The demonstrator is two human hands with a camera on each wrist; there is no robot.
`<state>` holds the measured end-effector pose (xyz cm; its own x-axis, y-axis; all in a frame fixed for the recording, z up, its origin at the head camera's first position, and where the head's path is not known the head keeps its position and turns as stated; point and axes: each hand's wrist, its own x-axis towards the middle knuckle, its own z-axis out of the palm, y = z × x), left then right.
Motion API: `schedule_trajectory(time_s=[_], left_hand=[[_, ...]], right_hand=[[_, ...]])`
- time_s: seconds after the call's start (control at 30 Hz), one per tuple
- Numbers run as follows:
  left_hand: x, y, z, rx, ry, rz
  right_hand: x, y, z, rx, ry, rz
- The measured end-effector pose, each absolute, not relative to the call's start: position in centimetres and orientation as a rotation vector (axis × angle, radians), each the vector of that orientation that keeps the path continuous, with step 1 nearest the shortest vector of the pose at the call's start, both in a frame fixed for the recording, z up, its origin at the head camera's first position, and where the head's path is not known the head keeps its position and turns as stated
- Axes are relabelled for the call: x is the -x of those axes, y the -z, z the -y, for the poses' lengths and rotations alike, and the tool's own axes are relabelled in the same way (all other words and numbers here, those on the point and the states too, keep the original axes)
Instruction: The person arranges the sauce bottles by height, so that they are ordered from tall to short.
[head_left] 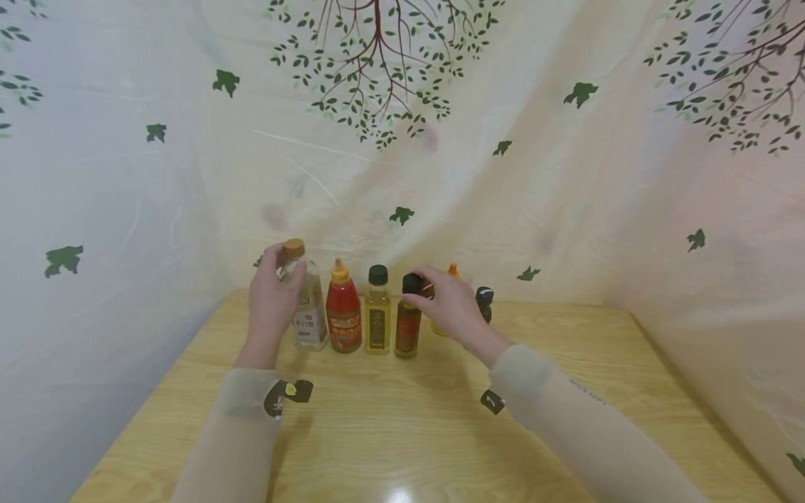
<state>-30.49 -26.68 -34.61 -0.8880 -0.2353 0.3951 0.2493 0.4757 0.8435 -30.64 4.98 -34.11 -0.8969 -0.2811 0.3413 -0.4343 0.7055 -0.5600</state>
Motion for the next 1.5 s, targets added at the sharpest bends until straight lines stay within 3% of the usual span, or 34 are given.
schedule_trajectory(time_s=[1.5], left_hand=[[30.39, 34.66, 26.71, 0.01, 1.389, 2.276]], right_hand=[[30.42, 33.97, -4.85, -0.551, -0.994, 2.753]])
